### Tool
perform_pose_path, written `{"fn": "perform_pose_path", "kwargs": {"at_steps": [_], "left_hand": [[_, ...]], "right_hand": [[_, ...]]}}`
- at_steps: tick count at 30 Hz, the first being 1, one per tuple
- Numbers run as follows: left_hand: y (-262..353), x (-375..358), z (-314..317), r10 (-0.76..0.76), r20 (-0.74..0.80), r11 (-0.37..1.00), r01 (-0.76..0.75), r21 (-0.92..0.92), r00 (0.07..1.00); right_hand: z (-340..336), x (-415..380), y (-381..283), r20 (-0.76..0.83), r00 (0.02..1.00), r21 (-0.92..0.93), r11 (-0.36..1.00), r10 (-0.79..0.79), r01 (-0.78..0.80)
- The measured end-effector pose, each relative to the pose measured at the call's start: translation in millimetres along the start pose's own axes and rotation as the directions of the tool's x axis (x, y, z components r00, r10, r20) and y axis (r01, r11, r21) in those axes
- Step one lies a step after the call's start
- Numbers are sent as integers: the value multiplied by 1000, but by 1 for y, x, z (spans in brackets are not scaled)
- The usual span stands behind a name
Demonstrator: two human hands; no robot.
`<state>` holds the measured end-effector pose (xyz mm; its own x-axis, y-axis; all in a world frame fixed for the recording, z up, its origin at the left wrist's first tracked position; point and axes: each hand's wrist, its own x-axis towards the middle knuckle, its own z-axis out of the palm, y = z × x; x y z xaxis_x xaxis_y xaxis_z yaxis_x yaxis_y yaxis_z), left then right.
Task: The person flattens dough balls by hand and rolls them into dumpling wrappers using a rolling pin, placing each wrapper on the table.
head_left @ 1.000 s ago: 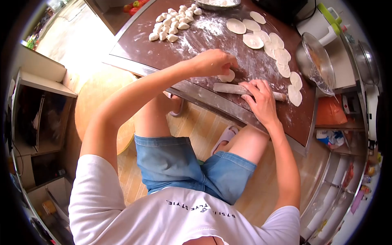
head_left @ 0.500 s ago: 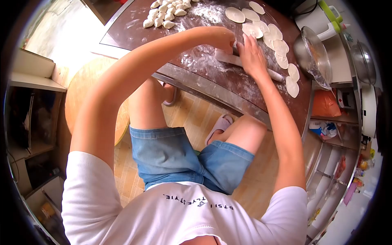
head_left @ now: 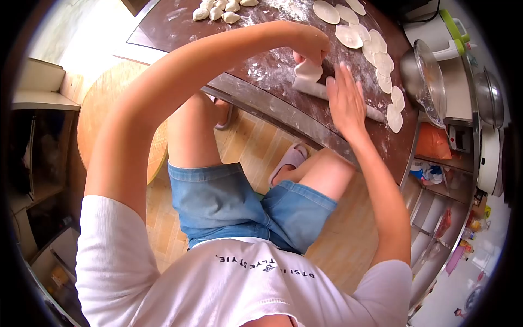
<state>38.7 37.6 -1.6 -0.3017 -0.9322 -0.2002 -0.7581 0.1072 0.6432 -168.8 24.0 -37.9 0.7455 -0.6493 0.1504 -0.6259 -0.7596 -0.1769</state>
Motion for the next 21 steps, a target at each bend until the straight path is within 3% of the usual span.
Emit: {"fn": "perform_pose_path", "kwargs": {"at_steps": [1, 4, 7, 10, 11, 14, 15, 18, 21], "left_hand": [[-4, -2, 3, -19, -7, 989, 18, -150, 1000], [-10, 2, 5, 21, -5, 999, -22, -48, 1000], [-12, 12, 1, 108, -141, 963, -69, 259, 984], [-13, 17, 5, 10, -63, 983, 2, 184, 998], [-16, 17, 5, 53, -27, 981, -47, 189, 998], [-9, 5, 5, -53, 57, 993, 59, -99, 997], [-6, 0, 6, -31, 19, 995, 33, -94, 999], [-10, 4, 7, 204, -170, 946, -149, 286, 964], [-12, 11, 3, 70, -43, 978, -61, 200, 997]], "right_hand": [[-3, -9, -1, 12, 1000, -8, 1000, -9, 9], [7, 17, 2, -63, 998, -85, 996, -20, 15], [12, 80, 14, -135, 990, -127, 990, 39, -56], [15, 62, 17, -89, 996, -111, 994, -3, -7], [10, 41, 11, 14, 999, -90, 995, 33, -32], [-3, -2, 0, 55, 998, -19, 1000, 11, -10], [2, 6, 1, 10, 1000, -42, 999, -7, 7], [12, 62, 10, -133, 991, -113, 993, 13, -28], [13, 63, 11, -95, 995, -102, 994, 13, -22]]}}
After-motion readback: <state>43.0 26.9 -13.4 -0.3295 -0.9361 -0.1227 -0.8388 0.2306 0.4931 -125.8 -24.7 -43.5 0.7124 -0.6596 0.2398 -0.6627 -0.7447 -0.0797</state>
